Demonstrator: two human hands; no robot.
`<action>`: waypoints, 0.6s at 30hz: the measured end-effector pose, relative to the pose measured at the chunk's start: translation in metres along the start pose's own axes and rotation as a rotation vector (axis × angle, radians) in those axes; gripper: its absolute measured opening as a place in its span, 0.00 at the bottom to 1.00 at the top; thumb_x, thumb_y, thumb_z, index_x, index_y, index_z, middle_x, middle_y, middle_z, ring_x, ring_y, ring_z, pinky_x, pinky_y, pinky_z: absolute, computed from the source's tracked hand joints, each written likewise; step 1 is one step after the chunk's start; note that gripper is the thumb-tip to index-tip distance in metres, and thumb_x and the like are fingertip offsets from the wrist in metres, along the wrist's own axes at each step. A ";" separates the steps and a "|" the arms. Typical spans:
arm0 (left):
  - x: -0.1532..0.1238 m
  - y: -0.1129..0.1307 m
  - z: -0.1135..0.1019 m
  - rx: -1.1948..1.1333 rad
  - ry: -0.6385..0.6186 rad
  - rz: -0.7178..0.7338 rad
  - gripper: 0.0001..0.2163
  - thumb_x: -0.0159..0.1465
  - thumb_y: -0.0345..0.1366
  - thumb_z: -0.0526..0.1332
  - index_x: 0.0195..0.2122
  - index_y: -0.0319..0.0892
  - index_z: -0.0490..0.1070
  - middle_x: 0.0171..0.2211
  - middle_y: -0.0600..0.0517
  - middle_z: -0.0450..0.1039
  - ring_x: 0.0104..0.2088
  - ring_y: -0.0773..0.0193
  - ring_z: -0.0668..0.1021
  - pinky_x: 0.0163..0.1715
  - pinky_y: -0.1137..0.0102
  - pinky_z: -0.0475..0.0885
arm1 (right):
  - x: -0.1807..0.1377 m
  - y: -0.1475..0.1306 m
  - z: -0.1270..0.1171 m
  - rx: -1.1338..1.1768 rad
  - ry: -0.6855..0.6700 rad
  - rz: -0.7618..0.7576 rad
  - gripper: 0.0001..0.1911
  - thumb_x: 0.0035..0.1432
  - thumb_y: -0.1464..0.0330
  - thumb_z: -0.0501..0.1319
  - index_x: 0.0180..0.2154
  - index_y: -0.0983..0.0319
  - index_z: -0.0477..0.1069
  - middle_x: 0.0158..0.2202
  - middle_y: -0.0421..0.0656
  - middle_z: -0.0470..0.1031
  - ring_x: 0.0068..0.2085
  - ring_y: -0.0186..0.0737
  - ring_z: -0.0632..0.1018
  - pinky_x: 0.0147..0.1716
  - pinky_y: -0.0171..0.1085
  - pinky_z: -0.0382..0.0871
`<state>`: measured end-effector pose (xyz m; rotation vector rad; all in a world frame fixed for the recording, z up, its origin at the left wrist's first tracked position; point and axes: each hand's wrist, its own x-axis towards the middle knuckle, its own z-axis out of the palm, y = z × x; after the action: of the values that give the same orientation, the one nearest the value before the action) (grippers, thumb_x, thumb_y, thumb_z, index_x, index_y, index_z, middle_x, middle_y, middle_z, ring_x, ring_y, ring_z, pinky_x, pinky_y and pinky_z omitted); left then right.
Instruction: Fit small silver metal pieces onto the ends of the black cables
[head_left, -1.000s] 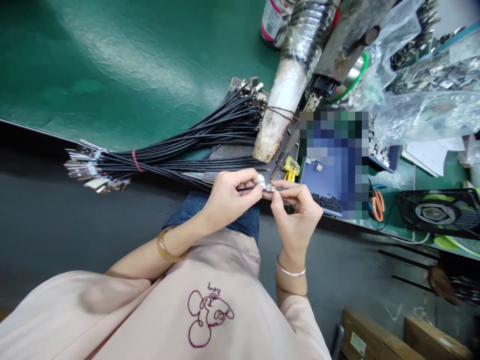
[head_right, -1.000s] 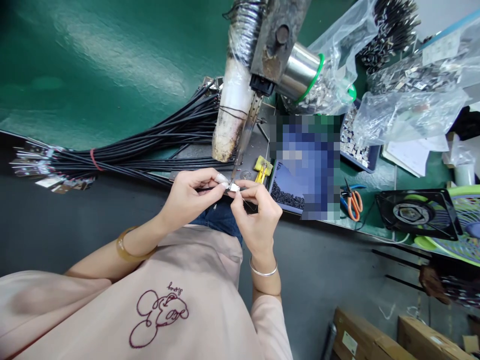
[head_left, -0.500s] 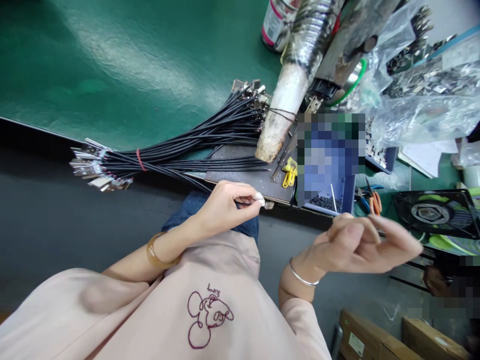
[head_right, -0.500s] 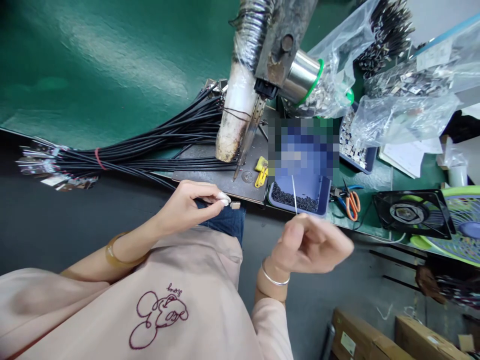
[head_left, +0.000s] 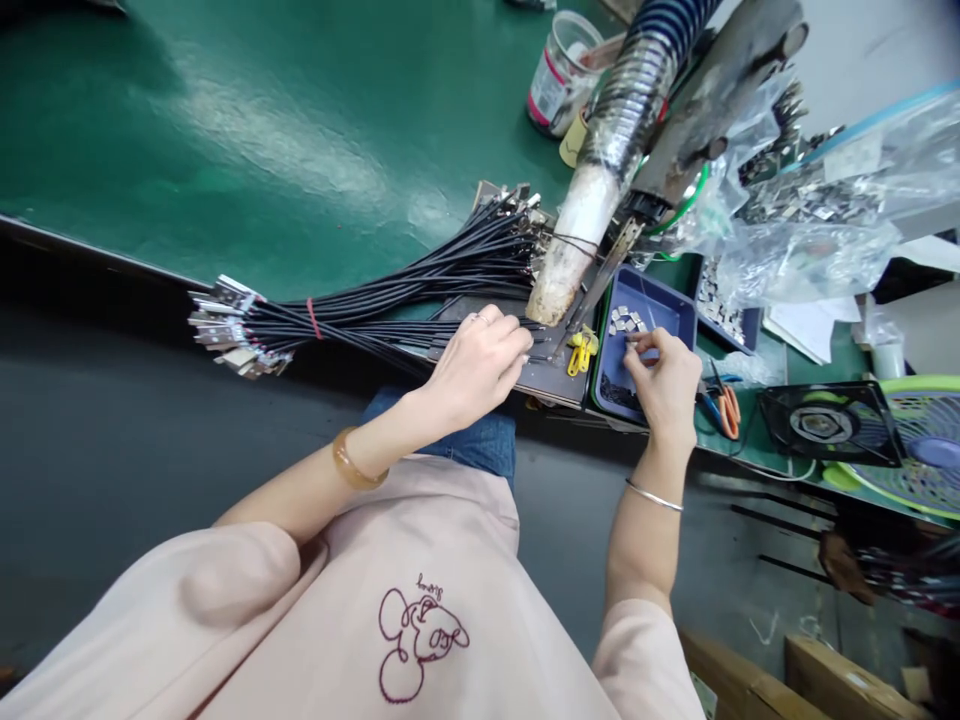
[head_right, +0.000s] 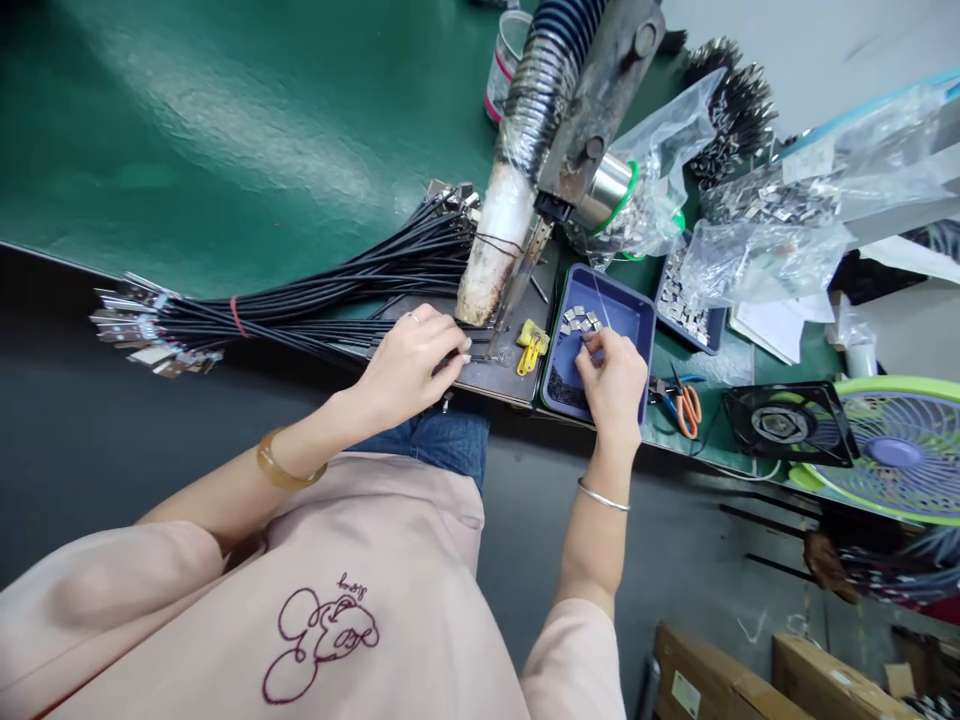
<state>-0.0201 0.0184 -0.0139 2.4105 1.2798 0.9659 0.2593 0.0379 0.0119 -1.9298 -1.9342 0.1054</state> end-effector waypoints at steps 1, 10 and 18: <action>-0.003 0.002 -0.005 -0.061 -0.001 -0.002 0.06 0.67 0.28 0.58 0.35 0.37 0.74 0.34 0.46 0.76 0.40 0.53 0.73 0.40 0.62 0.66 | 0.000 0.000 -0.003 -0.037 -0.010 0.010 0.08 0.52 0.75 0.59 0.26 0.59 0.61 0.37 0.43 0.79 0.33 0.40 0.75 0.38 0.40 0.69; -0.011 0.015 -0.035 -0.743 -0.427 0.008 0.08 0.63 0.27 0.61 0.36 0.37 0.81 0.27 0.52 0.78 0.24 0.70 0.73 0.29 0.74 0.64 | -0.019 0.002 -0.014 0.006 0.072 0.108 0.09 0.52 0.73 0.65 0.24 0.60 0.65 0.26 0.37 0.68 0.25 0.35 0.69 0.32 0.40 0.67; -0.004 0.020 -0.014 -1.088 -0.183 -0.434 0.05 0.61 0.31 0.62 0.30 0.35 0.75 0.21 0.55 0.70 0.22 0.74 0.69 0.24 0.79 0.64 | -0.077 -0.089 0.010 0.647 0.330 0.033 0.06 0.60 0.67 0.66 0.32 0.60 0.72 0.39 0.42 0.76 0.38 0.39 0.82 0.38 0.39 0.80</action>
<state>-0.0178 0.0026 0.0050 1.2845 0.8067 0.9231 0.1692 -0.0387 0.0147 -1.4377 -1.4192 0.3513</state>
